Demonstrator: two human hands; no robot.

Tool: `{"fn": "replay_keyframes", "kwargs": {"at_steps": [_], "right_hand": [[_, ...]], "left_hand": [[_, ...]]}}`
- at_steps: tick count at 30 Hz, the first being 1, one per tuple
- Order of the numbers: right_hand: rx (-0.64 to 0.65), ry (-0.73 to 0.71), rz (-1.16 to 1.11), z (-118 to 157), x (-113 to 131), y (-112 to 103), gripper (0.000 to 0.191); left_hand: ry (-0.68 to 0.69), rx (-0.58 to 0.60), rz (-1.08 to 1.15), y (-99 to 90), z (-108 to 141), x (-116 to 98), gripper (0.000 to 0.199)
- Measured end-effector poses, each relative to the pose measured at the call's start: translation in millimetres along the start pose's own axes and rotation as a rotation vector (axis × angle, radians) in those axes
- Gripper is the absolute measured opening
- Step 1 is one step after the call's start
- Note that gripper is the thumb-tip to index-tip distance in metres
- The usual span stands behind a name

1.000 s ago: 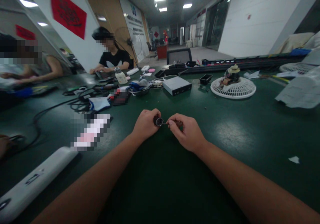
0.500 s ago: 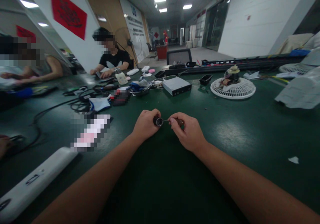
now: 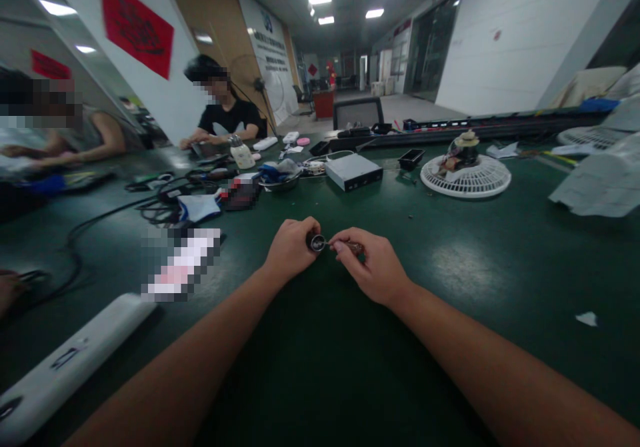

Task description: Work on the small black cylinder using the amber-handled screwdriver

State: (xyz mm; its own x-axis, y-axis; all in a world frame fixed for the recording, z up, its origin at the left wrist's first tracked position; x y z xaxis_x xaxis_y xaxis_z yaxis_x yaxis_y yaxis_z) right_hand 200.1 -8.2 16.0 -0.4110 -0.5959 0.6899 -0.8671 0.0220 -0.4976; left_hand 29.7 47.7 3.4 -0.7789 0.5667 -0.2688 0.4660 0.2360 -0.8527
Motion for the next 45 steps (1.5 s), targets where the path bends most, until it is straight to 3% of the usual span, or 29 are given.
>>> {"fn": "replay_keyframes", "kwargs": {"at_steps": [3, 8, 14, 20, 26, 30, 39, 45], "right_hand": [[0.036, 0.002, -0.006, 0.2, -0.4, 2.0, 0.02], [-0.074, 0.042, 0.045, -0.2, -4.1, -2.5, 0.02], [0.069, 0.006, 0.001, -0.6, 0.4, 3.7, 0.019], [-0.061, 0.044, 0.058, -0.4, -2.4, -2.2, 0.019], [0.06, 0.013, -0.01, 0.1, 1.0, 3.2, 0.019], [-0.035, 0.04, 0.011, 0.5, -2.8, -0.9, 0.021], [-0.052, 0.053, 0.063, -0.8, -3.2, -1.0, 0.02], [0.044, 0.025, -0.032, 0.6, -1.8, 3.1, 0.02]], "left_hand": [[-0.006, 0.014, -0.003, -0.1, 0.0, -0.8, 0.017], [0.005, 0.007, -0.001, -0.4, 0.5, -0.9, 0.016], [0.015, -0.021, -0.008, -0.5, 0.7, 0.2, 0.016], [-0.005, -0.016, -0.006, -1.0, 0.5, -0.2, 0.016], [-0.023, -0.04, -0.017, -3.5, 0.6, 1.0, 0.016], [-0.017, -0.044, -0.022, -2.6, 0.7, 0.6, 0.016], [-0.05, -0.056, -0.04, -4.1, 0.6, 3.0, 0.016], [-0.038, -0.061, -0.039, -2.7, 0.5, 3.8, 0.017]]}}
Point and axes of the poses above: each hand's wrist, its own z-axis away from the middle knuckle, its own y-axis out of the palm, x = y × z, the point moved 5 cm from there along -z, towards the middle knuckle, and after that the axes turned 4 degrees about z, right-handed, at the moved point
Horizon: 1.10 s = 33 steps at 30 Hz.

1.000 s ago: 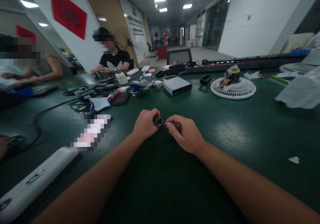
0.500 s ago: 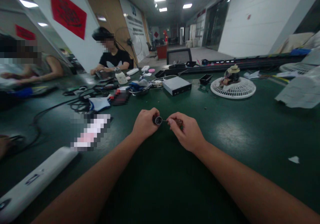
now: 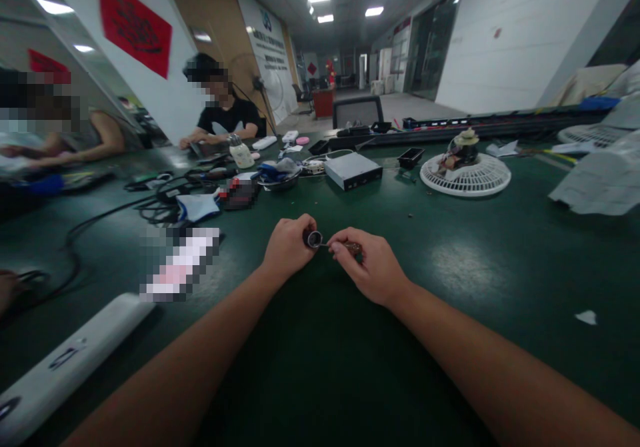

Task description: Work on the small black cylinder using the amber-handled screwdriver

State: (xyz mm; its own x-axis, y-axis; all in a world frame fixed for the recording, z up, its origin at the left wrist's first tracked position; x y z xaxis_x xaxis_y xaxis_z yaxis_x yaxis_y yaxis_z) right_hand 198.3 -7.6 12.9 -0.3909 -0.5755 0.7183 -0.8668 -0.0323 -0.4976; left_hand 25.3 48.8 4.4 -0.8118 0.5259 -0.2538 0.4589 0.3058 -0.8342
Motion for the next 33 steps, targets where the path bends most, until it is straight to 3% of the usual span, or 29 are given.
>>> {"fn": "replay_keyframes", "kwargs": {"at_steps": [6, 12, 17, 22, 28, 33], "right_hand": [[-0.094, 0.015, 0.097, -0.9, -1.2, -3.4, 0.019], [-0.029, -0.021, 0.023, -0.2, 1.8, -1.2, 0.019], [-0.105, 0.002, 0.102, -1.2, 0.6, -5.4, 0.018], [-0.023, 0.008, 0.005, -0.6, 0.3, -1.3, 0.019], [-0.092, 0.025, 0.077, 0.2, 0.5, -4.3, 0.019], [-0.038, 0.026, -0.012, -0.7, 0.3, -2.1, 0.02]], "left_hand": [[-0.009, 0.002, 0.005, -0.6, 0.1, -0.2, 0.016], [-0.006, 0.006, 0.004, -1.1, -0.1, -1.5, 0.016], [-0.01, 0.003, 0.002, -1.4, -0.2, -1.4, 0.016], [-0.013, 0.016, 0.008, -1.5, -0.4, -1.6, 0.015], [-0.024, 0.01, 0.0, -1.7, 0.3, -1.1, 0.015], [0.0, 0.01, 0.009, -2.2, 0.5, -2.4, 0.016]]}}
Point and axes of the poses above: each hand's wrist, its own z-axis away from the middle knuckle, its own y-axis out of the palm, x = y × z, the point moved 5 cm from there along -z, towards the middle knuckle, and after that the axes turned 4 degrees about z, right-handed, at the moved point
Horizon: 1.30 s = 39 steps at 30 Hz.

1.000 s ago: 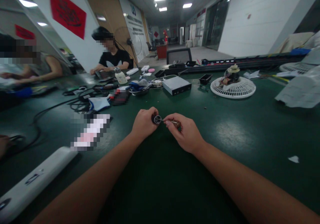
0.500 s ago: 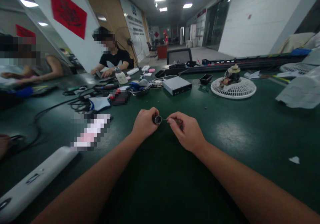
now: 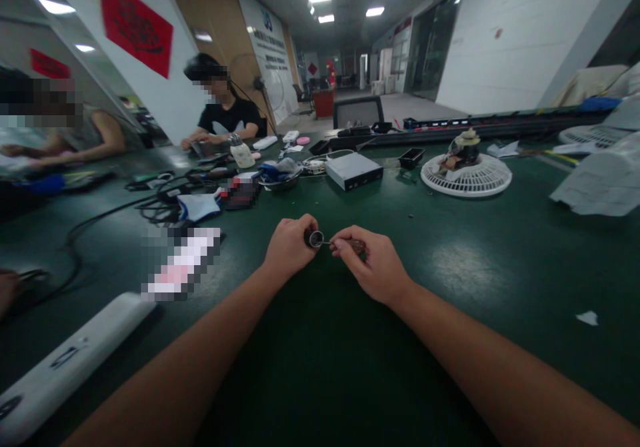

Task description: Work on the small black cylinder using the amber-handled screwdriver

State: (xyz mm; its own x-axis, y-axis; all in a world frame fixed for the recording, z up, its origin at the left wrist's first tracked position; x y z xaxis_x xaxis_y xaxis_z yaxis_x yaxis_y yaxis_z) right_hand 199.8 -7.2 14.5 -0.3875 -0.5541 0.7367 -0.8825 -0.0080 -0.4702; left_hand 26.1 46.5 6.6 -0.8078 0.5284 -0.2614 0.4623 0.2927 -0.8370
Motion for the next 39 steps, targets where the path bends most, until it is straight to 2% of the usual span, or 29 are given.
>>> {"fn": "replay_keyframes", "kwargs": {"at_steps": [5, 10, 13, 17, 23, 28, 30, 33, 35, 39], "right_hand": [[-0.039, -0.004, 0.064, 0.0, 0.0, -1.3, 0.019], [0.025, -0.048, 0.075, 0.5, 3.1, 0.7, 0.019], [0.019, -0.102, 0.145, 0.6, 7.3, 1.1, 0.017], [-0.014, -0.06, 0.193, -0.2, 4.6, -1.9, 0.018], [0.053, -0.07, 0.08, 0.1, 5.9, 1.6, 0.017], [-0.033, -0.045, 0.143, -0.8, 5.3, -2.2, 0.018], [-0.021, -0.031, 0.141, -0.7, 3.1, -2.1, 0.019], [0.016, 0.006, -0.003, -0.4, -2.5, 1.8, 0.021], [-0.006, 0.055, -0.112, -0.4, -7.8, 3.5, 0.022], [-0.07, 0.091, -0.056, -0.9, -12.7, 1.7, 0.022]], "left_hand": [[-0.016, 0.002, 0.0, 0.1, -0.3, 0.5, 0.015], [0.003, 0.009, 0.007, 0.8, -0.3, -0.2, 0.016], [0.002, 0.005, 0.012, 0.2, -0.3, -0.2, 0.015], [0.001, 0.008, 0.011, 0.7, 0.0, -0.4, 0.015], [0.003, 0.003, 0.001, 0.1, 0.1, -0.3, 0.017], [-0.011, 0.012, 0.014, 0.4, -0.2, 0.1, 0.015], [-0.006, 0.021, 0.012, 1.4, -0.1, -0.2, 0.016], [0.011, 0.027, 0.008, 2.4, 0.1, -0.4, 0.017], [0.013, 0.02, 0.004, 2.1, 0.1, 0.1, 0.018], [0.003, 0.005, -0.003, 0.9, 0.0, 0.2, 0.017]]}}
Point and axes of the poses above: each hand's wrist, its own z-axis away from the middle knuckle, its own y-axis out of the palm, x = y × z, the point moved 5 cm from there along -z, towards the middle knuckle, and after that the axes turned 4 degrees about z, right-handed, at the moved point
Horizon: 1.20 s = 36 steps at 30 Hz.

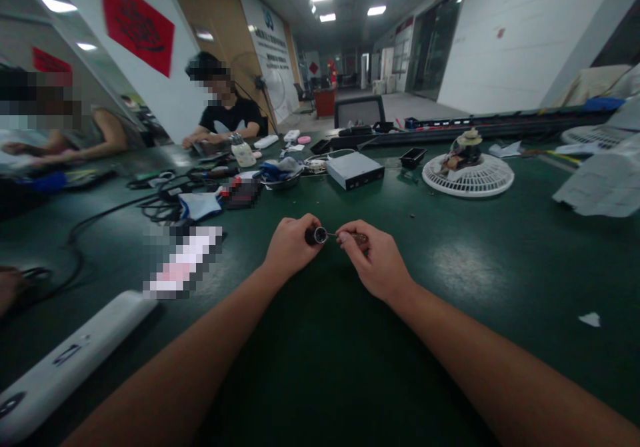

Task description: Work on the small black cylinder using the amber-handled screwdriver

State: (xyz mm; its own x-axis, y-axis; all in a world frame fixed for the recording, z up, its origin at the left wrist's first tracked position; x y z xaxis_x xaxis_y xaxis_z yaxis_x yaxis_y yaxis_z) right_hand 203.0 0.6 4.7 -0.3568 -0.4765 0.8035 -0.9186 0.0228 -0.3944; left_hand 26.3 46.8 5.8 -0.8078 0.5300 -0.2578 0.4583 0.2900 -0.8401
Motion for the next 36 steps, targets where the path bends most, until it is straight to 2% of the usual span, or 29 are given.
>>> {"fn": "replay_keyframes", "kwargs": {"at_steps": [3, 6, 8, 12, 16, 24, 29, 36], "right_hand": [[0.004, -0.014, 0.016, -0.3, 0.8, -2.0, 0.023], [0.006, -0.02, -0.091, -0.4, 1.0, -1.9, 0.024], [-0.005, -0.007, -0.132, -0.6, -0.1, -1.0, 0.024], [-0.022, 0.01, -0.06, -0.8, -1.8, -0.4, 0.026], [0.013, -0.008, -0.073, 0.2, -1.0, -0.4, 0.025], [-0.001, -0.03, -0.164, 1.1, 2.3, 1.8, 0.023], [-0.069, -0.038, -0.032, 0.4, 3.2, -4.6, 0.023], [-0.082, -0.076, 0.04, 2.0, 8.1, -8.1, 0.023]], "left_hand": [[0.004, 0.026, 0.009, 1.1, -0.3, -1.3, 0.015], [0.01, 0.052, 0.002, 2.9, -0.5, -1.2, 0.01], [0.004, 0.046, -0.019, 3.0, -0.5, 0.1, 0.012], [0.004, 0.036, -0.043, 2.6, 0.1, 1.2, 0.019], [0.016, 0.044, -0.049, 2.7, 0.5, 0.1, 0.025], [0.001, 0.039, -0.076, 4.4, 0.2, 1.9, 0.024], [0.005, 0.054, -0.067, 4.3, 0.0, 0.1, 0.028], [0.004, 0.073, -0.082, 4.5, -0.2, 0.1, 0.027]]}}
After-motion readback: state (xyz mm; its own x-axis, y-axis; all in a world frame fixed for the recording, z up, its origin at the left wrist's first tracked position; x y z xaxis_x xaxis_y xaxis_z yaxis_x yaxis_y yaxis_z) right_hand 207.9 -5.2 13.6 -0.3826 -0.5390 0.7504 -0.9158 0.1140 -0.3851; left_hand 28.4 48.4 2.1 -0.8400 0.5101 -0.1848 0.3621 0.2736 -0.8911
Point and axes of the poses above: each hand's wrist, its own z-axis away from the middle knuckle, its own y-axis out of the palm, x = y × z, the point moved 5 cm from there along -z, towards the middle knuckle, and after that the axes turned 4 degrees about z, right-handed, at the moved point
